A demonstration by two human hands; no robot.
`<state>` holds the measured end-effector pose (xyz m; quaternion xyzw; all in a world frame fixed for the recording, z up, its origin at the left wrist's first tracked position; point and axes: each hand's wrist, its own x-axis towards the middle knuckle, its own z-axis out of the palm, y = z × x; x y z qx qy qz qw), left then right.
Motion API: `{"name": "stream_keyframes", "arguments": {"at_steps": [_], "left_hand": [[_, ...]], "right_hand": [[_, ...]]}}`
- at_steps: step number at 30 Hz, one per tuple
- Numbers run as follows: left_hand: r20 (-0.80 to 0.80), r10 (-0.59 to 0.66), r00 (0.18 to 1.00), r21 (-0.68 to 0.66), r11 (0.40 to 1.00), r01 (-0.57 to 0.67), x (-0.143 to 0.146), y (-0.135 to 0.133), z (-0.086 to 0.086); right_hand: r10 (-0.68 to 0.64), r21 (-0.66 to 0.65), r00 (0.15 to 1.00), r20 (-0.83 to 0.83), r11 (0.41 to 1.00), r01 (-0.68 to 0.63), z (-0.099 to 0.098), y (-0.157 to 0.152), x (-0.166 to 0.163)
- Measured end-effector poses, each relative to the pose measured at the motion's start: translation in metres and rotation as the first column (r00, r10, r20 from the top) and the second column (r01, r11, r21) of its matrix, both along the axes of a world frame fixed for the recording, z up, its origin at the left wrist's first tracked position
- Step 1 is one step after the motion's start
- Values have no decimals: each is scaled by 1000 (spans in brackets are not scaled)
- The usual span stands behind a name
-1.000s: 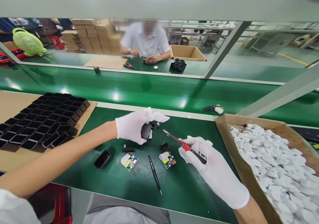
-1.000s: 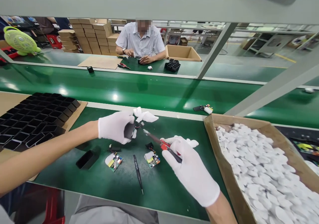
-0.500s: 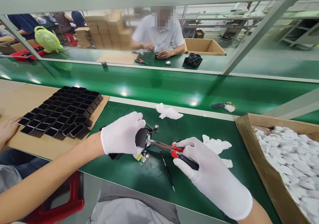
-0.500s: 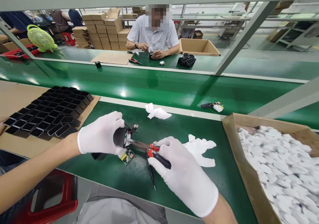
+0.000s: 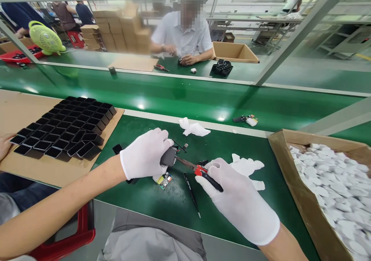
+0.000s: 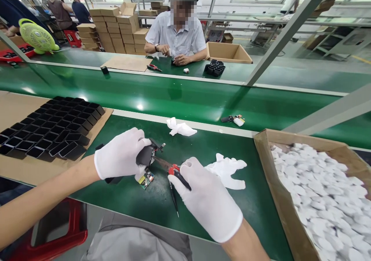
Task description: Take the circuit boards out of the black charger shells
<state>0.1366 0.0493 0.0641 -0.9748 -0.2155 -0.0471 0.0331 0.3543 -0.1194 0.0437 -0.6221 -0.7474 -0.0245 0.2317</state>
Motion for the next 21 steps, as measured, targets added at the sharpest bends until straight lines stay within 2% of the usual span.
{"name": "stream_keyframes", "arguments": {"at_steps": [6, 10, 15, 18, 20, 21], "left_hand": [[-45, -115, 992, 43, 992, 117, 8, 13, -6], [-33, -176, 984, 47, 983, 177, 11, 17, -6], [-43, -185, 982, 34, 982, 186, 14, 21, -3], [-101, -111, 989, -17, 994, 110, -3, 39, 5], [-101, 33, 994, -17, 999, -35, -23, 53, 13], [-50, 117, 992, 36, 993, -115, -32, 58, 16]], "right_hand": [[34, 30, 996, 83, 999, -36, -3, 4, 12], [20, -18, 998, 55, 1000, -19, -8, 8, 22], [20, -98, 1000, 20, 995, -18, -12, 14, 26], [-31, -143, 999, -37, 989, 25, -10, 12, 41], [-148, -189, 984, -98, 974, 127, -7, 8, 58], [-224, -211, 966, -126, 958, 194, -6, 5, 68]]}}
